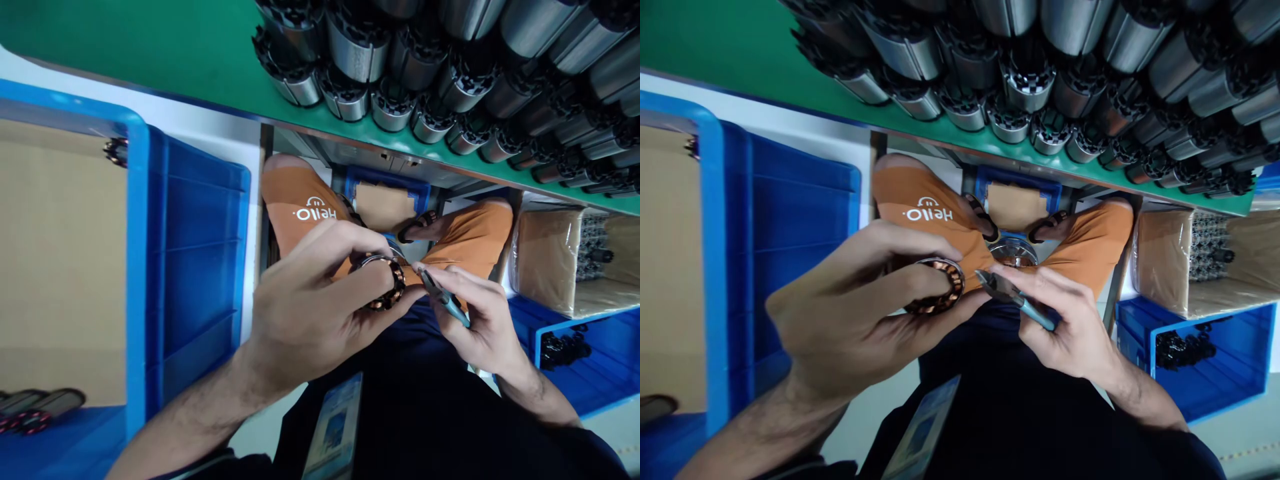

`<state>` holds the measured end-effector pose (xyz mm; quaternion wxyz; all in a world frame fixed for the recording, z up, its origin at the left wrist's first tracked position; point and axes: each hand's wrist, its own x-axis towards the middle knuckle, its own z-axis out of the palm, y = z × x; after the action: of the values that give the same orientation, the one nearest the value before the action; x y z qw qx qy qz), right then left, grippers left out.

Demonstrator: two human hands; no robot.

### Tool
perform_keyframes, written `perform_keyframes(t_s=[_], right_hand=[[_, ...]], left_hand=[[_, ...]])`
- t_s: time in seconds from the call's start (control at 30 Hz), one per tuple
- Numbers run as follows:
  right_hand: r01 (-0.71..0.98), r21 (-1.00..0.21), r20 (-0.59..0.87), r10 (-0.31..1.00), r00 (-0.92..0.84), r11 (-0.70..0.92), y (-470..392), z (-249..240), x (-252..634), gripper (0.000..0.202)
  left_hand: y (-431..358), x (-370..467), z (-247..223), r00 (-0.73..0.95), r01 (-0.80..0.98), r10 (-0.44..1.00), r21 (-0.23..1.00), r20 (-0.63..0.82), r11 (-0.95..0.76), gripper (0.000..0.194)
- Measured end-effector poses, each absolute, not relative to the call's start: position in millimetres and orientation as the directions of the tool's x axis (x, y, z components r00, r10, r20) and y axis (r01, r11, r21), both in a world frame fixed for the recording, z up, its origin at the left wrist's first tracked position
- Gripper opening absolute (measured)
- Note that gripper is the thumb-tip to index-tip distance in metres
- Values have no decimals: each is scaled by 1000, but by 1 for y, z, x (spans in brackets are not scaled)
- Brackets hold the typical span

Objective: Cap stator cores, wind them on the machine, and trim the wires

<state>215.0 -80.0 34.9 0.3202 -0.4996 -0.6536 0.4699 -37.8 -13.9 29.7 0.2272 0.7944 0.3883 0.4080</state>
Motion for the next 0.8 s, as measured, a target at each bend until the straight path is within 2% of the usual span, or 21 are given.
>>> perform_keyframes(t_s=[0.13, 0.2, 0.3, 0.4, 0.43, 0.6, 0.8], right_hand=[[352, -934, -46, 964, -260, 51, -80, 32, 214, 77], [386, -921, -42, 975, -216, 46, -79, 30, 216, 70], [515, -857, -57, 989, -137, 22, -74, 27, 223, 70], [596, -801, -32, 988, -151, 65, -71, 27, 227, 76], [607, -789, -7, 987, -162, 94, -71, 27, 227, 76], [653, -723, 139, 973, -183, 226, -70, 25, 216, 75], [683, -660, 257, 949, -185, 312, -65, 22, 211, 82]], left_hand=[[-14, -36, 27, 351, 408, 805, 696, 478, -591, 31], [-12, -36, 24, 315, 358, 836, 759, 450, -544, 33], [-6, -36, 17, 269, 128, 891, 903, 365, -409, 27], [-2, -35, 10, 239, -154, 934, 960, 265, -233, 9], [-1, -33, 10, 237, -209, 950, 965, 205, -156, 7], [0, -20, 14, 246, -332, 964, 926, -98, 179, 27], [0, -10, 16, 272, -356, 949, 899, -162, 255, 33]])
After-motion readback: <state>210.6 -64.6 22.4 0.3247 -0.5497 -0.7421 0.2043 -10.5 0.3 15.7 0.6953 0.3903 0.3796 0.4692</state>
